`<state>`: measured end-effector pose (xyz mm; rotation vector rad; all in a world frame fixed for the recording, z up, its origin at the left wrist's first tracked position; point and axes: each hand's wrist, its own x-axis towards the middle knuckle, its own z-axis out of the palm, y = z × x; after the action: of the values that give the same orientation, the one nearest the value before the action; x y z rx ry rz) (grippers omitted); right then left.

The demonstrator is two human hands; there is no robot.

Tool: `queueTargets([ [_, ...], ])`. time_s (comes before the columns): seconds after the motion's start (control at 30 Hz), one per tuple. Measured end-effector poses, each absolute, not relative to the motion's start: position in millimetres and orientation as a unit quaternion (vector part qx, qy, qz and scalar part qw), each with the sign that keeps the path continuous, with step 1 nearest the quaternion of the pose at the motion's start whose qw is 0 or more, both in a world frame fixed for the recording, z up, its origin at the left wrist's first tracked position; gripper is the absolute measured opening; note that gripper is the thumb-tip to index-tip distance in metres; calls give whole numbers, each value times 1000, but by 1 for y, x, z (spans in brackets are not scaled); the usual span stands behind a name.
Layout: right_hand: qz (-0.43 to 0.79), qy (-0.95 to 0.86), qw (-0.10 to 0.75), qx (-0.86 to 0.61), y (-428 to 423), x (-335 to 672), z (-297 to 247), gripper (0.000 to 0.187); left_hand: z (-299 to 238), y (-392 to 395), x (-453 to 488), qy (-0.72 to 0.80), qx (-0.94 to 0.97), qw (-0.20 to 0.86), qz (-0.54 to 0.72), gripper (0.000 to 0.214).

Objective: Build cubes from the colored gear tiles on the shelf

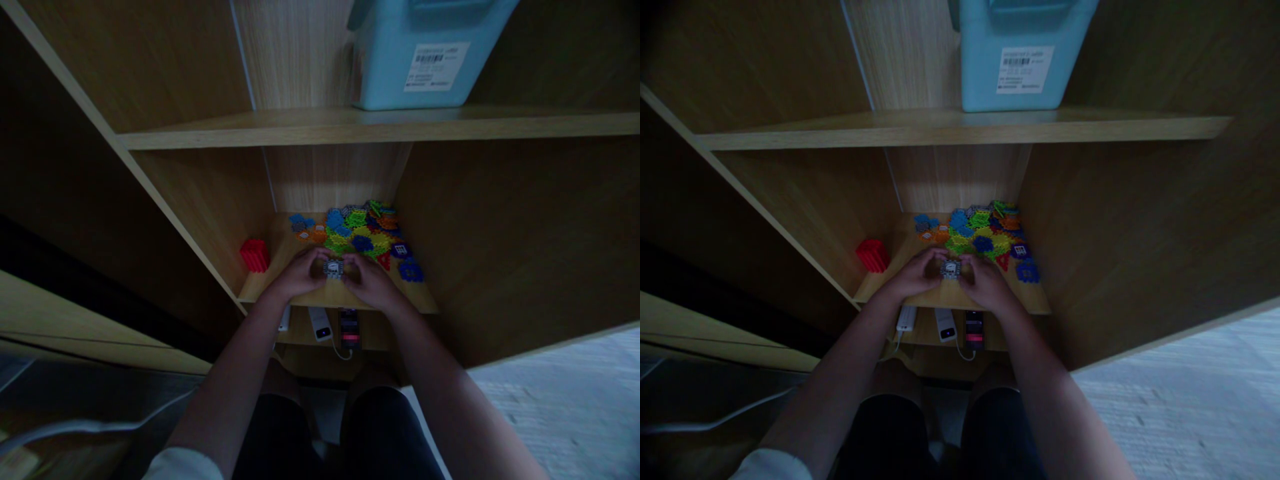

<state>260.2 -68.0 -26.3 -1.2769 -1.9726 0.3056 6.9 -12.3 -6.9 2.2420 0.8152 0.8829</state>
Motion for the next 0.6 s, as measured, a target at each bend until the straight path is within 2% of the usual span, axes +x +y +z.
queueTargets([
  [0.17,144,-777,378,-483,-72,264,-22,54,-6,-12,6,302,850,290,320,69],
  [0.6,165,-778,392,-463,-70,259,-18,51,-7,-14,8,309,845,286,330,65],
])
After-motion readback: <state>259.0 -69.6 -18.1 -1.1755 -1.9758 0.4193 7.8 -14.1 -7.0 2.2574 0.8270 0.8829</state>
